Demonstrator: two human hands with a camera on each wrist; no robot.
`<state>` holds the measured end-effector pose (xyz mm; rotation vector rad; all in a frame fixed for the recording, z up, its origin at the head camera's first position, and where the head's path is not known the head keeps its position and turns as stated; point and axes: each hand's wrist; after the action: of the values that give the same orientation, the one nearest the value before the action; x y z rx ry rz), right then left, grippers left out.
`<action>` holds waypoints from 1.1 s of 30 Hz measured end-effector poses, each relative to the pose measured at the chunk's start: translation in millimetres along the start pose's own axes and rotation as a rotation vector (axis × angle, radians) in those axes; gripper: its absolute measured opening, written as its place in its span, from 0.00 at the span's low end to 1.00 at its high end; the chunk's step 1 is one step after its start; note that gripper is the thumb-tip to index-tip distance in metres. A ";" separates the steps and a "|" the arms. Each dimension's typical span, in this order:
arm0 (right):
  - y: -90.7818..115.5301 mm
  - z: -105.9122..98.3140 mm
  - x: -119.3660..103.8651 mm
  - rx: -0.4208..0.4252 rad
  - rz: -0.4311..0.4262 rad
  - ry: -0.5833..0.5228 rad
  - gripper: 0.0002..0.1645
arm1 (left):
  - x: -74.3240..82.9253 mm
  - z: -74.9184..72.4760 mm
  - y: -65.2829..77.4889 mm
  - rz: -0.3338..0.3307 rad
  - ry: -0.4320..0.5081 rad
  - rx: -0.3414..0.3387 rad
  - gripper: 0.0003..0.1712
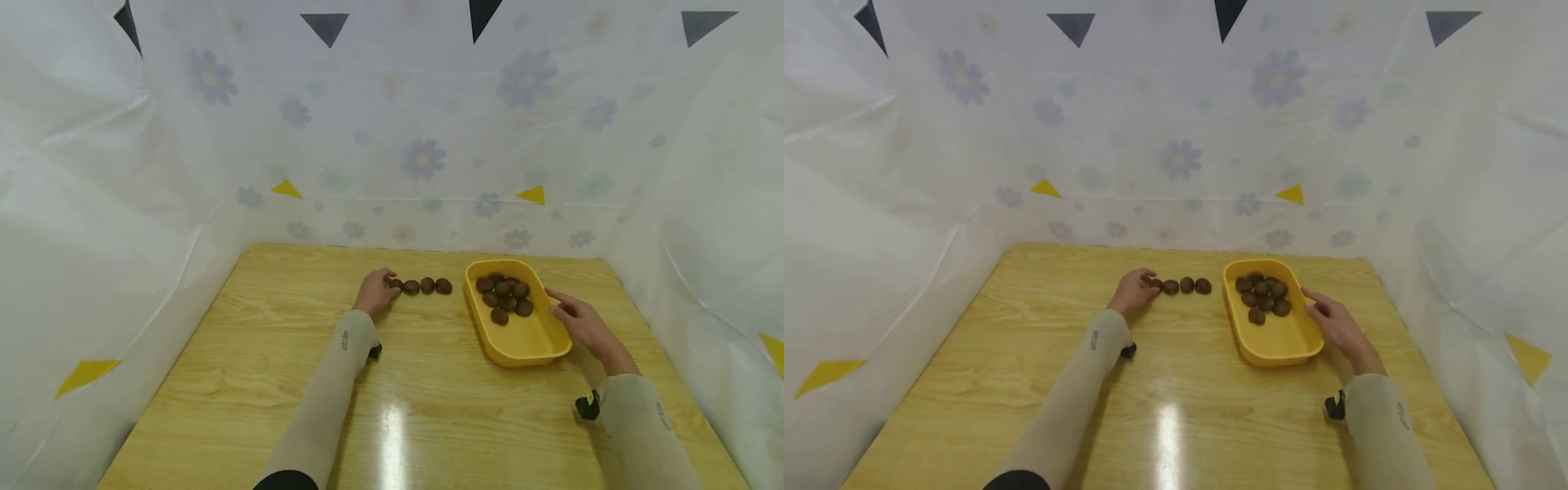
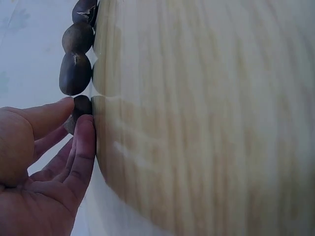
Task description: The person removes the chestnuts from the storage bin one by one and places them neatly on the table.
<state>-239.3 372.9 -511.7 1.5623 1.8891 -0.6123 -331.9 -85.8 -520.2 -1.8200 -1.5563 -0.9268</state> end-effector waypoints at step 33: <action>27.8 -2.2 -9.2 -0.056 0.021 -0.106 0.39 | 162.8 132.7 51.3 0.187 0.215 -0.280 0.21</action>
<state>-211.3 373.5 -503.0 1.4832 1.7945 -0.6151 -248.8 107.0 -468.7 -1.9406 -1.1504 -1.2520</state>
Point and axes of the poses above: each hand's wrist, its own y-axis away from the middle knuckle, its own z-axis out of the palm, x = y × z, and after that the axes turned 5 degrees about y, right-handed
